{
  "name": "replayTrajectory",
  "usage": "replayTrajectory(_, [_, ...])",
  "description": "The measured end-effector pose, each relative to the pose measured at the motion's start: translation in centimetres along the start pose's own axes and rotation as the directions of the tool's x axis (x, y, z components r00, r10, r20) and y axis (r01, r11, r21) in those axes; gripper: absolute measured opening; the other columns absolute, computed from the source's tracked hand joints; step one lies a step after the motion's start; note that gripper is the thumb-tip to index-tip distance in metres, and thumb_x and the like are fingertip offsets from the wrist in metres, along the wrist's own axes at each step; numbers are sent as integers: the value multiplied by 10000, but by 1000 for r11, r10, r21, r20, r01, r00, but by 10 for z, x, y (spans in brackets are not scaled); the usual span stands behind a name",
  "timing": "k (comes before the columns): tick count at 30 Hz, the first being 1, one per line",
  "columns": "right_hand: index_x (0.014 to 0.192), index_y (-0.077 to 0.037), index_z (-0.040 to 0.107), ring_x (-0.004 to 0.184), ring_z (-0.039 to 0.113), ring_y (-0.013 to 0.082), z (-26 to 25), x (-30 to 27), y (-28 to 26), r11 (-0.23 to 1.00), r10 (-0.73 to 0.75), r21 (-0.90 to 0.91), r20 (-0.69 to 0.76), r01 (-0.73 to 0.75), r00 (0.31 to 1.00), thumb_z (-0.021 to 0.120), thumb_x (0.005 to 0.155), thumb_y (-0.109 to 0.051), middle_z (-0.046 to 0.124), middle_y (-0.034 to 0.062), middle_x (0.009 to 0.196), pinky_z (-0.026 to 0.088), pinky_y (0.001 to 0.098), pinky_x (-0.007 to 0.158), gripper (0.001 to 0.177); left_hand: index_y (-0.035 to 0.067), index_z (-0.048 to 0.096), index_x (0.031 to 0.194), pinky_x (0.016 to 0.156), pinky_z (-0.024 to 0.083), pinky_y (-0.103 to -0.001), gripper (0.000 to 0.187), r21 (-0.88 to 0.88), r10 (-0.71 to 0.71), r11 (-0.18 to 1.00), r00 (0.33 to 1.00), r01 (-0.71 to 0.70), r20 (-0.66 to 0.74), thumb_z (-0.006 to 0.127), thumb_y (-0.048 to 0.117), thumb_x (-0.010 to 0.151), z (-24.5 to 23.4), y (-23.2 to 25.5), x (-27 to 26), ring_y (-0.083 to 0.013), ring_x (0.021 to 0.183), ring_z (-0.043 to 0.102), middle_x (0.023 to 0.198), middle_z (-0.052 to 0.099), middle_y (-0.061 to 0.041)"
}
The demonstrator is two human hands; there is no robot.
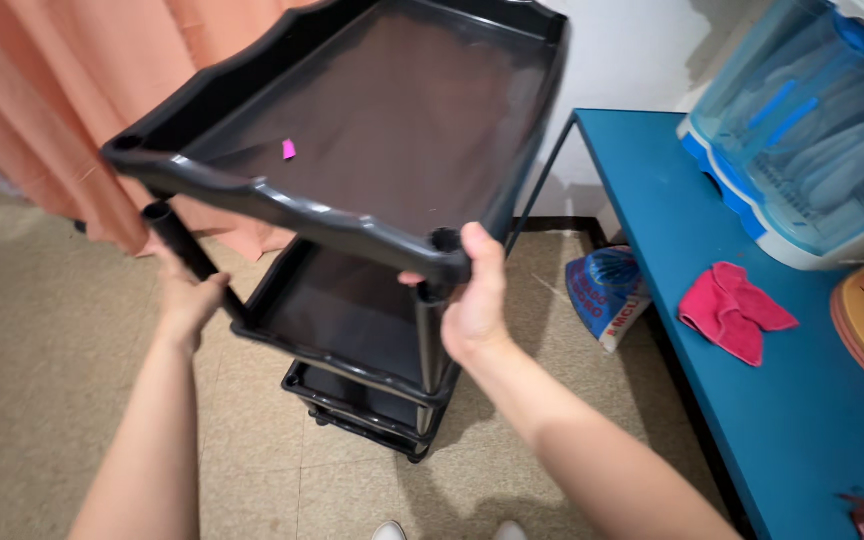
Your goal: The person wipes the top tray of a black plastic rolling cart with a red cloth, then removes the four vertical support poles from the top tray and places them on a nearby blue table. The person then wipes the second tray and removes its support poles as well.
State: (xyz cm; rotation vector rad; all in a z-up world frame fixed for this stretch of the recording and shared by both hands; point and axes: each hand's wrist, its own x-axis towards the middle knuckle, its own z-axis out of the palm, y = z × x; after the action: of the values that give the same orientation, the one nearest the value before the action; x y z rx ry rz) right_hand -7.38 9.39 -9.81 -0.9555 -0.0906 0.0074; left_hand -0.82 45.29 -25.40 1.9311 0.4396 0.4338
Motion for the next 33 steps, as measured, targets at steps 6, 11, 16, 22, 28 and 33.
replayTrajectory(6, [1127, -49, 633, 957, 698, 300, -22, 7, -28, 983, 142, 112, 54, -147, 988, 501, 934, -633, 689, 121, 1051, 551, 532, 836, 629, -23, 74, 1600, 1261, 171, -380, 1032, 73, 171, 980, 971, -185, 166, 787, 244, 903, 86, 57, -112, -379, 1585, 160, 1695, 157, -306])
replayTrajectory(11, [1343, -51, 612, 1278, 610, 315, -56, 72, -65, 982, 180, 52, 5, -180, 984, 502, 893, -662, 683, 145, 1315, 494, 496, 1076, 766, -3, 70, 1614, 1216, 211, -393, 1159, -229, 288, 952, 850, -204, 441, 781, 182, 717, 129, 138, -229, -382, 1550, 166, 1646, 151, -325])
replayTrajectory(16, [1283, -46, 632, 1181, 664, 314, -99, 181, -99, 963, 202, -150, -144, -224, 969, 670, 829, -477, 700, 151, 1249, 558, 518, 988, 627, 20, 363, 1527, 1157, 392, -383, 950, -224, 57, 975, 981, -15, 183, 817, 314, 746, 172, 164, -255, -344, 1428, 472, 1525, 469, -251])
replayTrajectory(22, [1192, 4, 646, 1055, 721, 317, -132, 243, -88, 972, 207, -73, -196, -225, 958, 746, 812, -188, 711, 156, 1182, 635, 511, 895, 437, 34, 499, 1461, 1140, 396, -403, 800, -109, 51, 992, 995, -60, -82, 774, 39, 711, 217, 140, -248, -355, 1396, 479, 1490, 507, -241])
replayTrajectory(28, [1191, -68, 641, 1063, 686, 279, -127, 230, -70, 972, 234, 27, -98, -232, 967, 746, 833, -272, 707, 99, 1143, 615, 524, 871, 425, 37, 715, 1220, 954, 506, -304, 583, -409, -178, 906, 975, 110, -131, 661, -119, 660, 203, 141, -232, -196, 1078, 687, 1171, 754, -125])
replayTrajectory(33, [1204, -79, 631, 1064, 669, 262, -118, 216, -62, 978, 206, 9, -88, -206, 975, 778, 846, -294, 684, 91, 1158, 619, 529, 902, 443, 45, 736, 1050, 779, 541, -313, 423, -392, -301, 889, 947, 235, -116, 677, -120, 665, 179, 141, -217, -168, 857, 686, 962, 738, -50])
